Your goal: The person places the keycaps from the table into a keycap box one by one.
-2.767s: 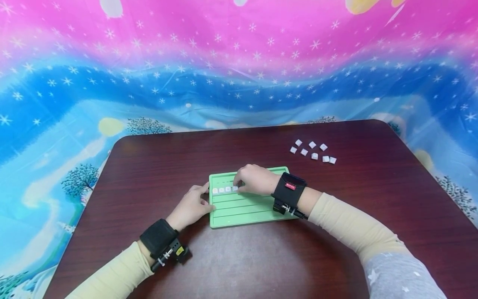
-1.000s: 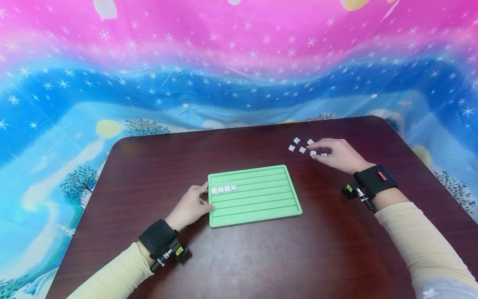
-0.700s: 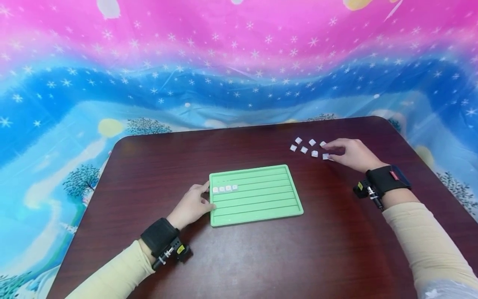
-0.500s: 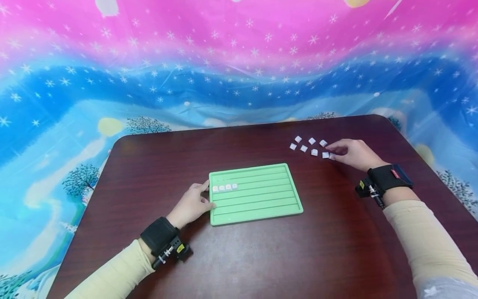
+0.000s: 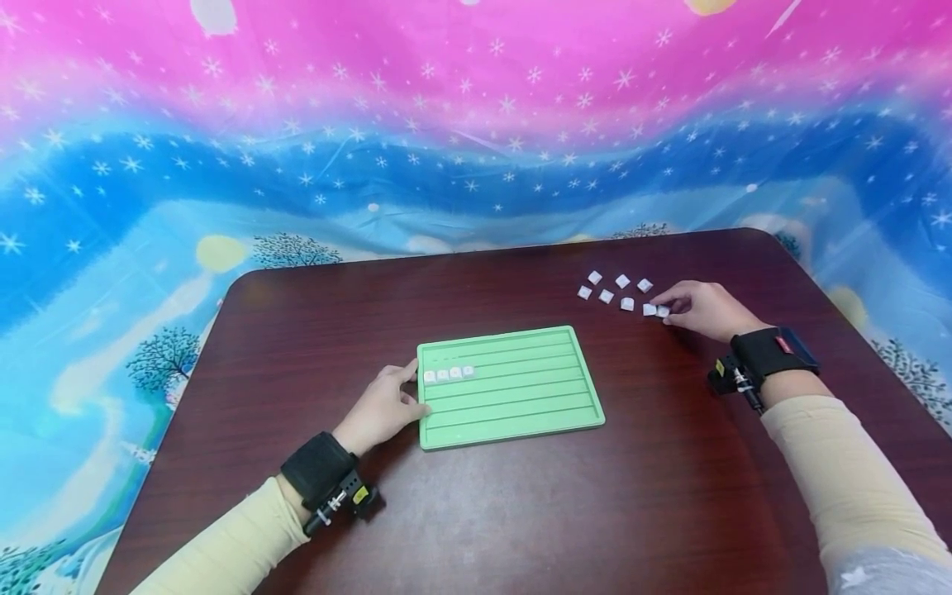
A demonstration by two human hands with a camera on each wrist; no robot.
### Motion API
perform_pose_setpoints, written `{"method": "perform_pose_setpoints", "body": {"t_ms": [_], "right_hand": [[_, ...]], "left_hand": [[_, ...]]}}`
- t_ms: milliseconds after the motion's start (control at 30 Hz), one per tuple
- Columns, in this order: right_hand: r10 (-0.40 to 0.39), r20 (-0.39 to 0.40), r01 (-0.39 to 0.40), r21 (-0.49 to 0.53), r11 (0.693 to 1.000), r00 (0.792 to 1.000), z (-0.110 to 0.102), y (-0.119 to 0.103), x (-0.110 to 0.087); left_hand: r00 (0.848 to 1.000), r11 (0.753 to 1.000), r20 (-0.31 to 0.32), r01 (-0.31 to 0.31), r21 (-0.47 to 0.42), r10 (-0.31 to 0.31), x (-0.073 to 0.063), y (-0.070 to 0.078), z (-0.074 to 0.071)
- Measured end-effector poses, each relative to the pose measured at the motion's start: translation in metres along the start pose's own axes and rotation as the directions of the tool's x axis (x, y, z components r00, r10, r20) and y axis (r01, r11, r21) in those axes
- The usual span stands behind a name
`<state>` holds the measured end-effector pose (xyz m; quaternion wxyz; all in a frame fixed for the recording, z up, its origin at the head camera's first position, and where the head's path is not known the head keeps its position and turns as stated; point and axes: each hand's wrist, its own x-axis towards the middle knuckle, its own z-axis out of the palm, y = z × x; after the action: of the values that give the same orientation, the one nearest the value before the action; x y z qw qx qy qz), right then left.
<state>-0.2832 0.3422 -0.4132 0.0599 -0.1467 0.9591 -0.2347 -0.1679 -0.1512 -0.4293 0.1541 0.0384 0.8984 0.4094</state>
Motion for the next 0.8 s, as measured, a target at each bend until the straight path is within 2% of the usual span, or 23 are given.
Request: {"method": "perform_pose_setpoints", "body": {"t_ms": [367,800], "right_hand": [[0.03,0.037,-0.031,0.013,0.999,0.999,-0.0017,0.0021,0.0013],[0.049,0.022,-0.049,0.003,0.999,0.999,-0.0032,0.003,0.0001]], "left_hand": [[1.0,0.999,0.015,-0.011,-0.034,0.012,-0.0023,0.0012,-0.0012],[1.0,0.999,0.008,-0.012,-0.044,0.013,-0.0039,-0.0003,-0.0008]]}}
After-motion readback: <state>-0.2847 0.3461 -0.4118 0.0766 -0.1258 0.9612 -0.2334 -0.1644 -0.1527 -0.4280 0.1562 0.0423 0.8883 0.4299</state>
